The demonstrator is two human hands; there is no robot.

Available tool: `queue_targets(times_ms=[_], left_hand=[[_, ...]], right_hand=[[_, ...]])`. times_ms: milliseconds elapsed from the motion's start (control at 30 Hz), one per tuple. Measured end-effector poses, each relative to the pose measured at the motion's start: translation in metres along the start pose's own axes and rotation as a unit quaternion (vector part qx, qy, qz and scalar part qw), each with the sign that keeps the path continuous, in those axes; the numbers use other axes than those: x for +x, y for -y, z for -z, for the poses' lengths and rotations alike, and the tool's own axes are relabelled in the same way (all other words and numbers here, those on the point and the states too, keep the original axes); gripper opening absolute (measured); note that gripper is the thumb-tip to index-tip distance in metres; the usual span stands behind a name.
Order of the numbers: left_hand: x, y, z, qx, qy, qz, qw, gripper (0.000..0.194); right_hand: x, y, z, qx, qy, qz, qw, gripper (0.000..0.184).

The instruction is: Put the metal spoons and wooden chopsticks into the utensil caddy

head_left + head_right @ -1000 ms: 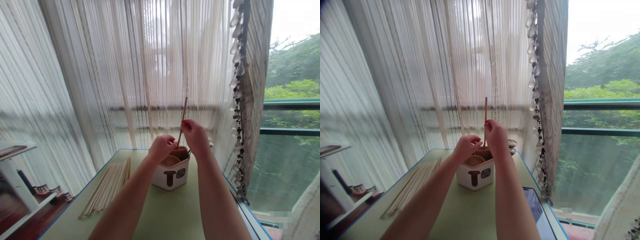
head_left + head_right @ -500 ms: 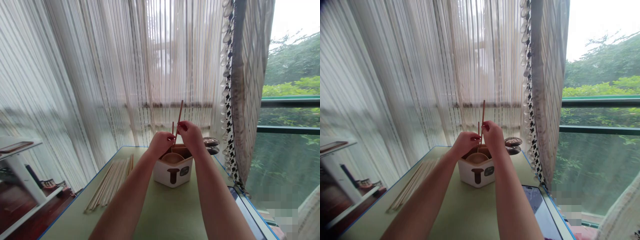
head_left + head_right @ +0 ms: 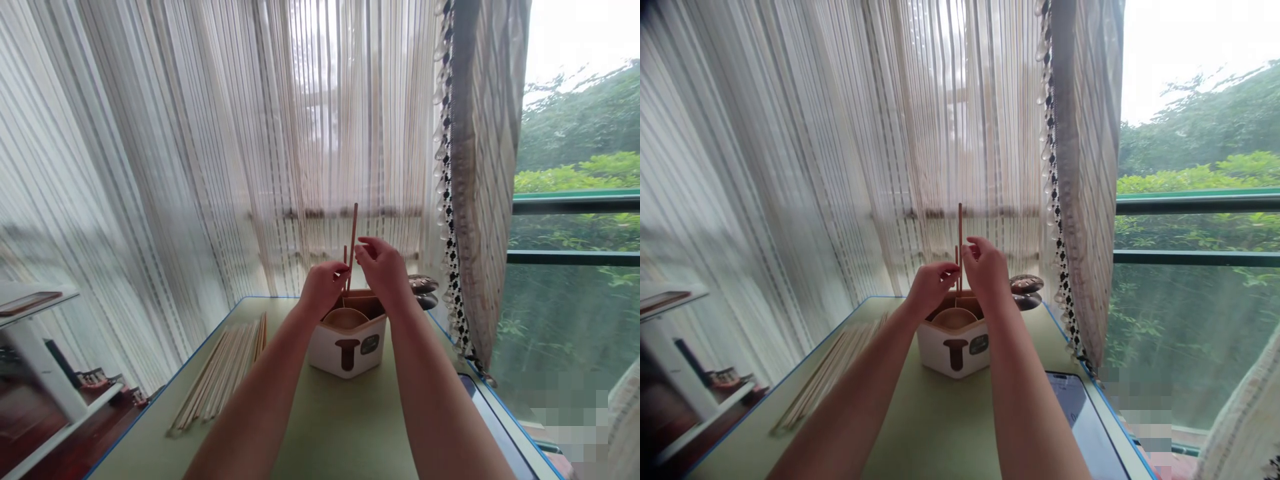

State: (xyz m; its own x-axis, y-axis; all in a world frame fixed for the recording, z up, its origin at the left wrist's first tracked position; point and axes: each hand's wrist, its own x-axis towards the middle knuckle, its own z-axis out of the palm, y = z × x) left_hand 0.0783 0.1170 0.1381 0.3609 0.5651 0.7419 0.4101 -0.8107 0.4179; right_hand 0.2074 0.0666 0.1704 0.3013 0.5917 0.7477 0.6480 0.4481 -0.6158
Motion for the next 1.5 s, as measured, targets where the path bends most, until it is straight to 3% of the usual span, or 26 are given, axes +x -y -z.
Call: queue_targets(times_ms=[400, 633, 833, 1033, 1300, 1500], left_hand=[[-0.001, -0.002, 0.003, 0.088, 0.04, 0.029, 0.995, 0.012], [0.0, 0.001, 0.0, -0.015, -0.001, 0.056, 0.998, 0.016], [-0.002, -0.002, -0.008, 0.043, -0.004, 0.027, 0.999, 0.015], [-0.007, -0.006, -0.018, 0.075, -0.008, 0.044, 0.996, 0.016], [-0.007, -0.003, -0.018, -0.005, -0.118, 0.09, 0.989, 0.027], [-0.002, 0.017, -0.021, -0.209, 0.014, 0.127, 0.969, 0.019]], right_hand=[[-0.001, -0.004, -0.011, -0.017, 0.013, 0.012, 1.0, 0.022], [-0.001, -0.004, -0.016, -0.012, 0.018, 0.006, 1.0, 0.019], [-0.001, -0.002, -0.013, -0.011, -0.01, 0.015, 1.0, 0.02], [0.0, -0.008, -0.014, -0.042, -0.029, 0.017, 0.999, 0.017], [0.001, -0.019, -0.017, -0.018, 0.001, 0.001, 1.0, 0.018], [0.001, -0.023, -0.019, -0.026, 0.009, -0.005, 1.0, 0.019]])
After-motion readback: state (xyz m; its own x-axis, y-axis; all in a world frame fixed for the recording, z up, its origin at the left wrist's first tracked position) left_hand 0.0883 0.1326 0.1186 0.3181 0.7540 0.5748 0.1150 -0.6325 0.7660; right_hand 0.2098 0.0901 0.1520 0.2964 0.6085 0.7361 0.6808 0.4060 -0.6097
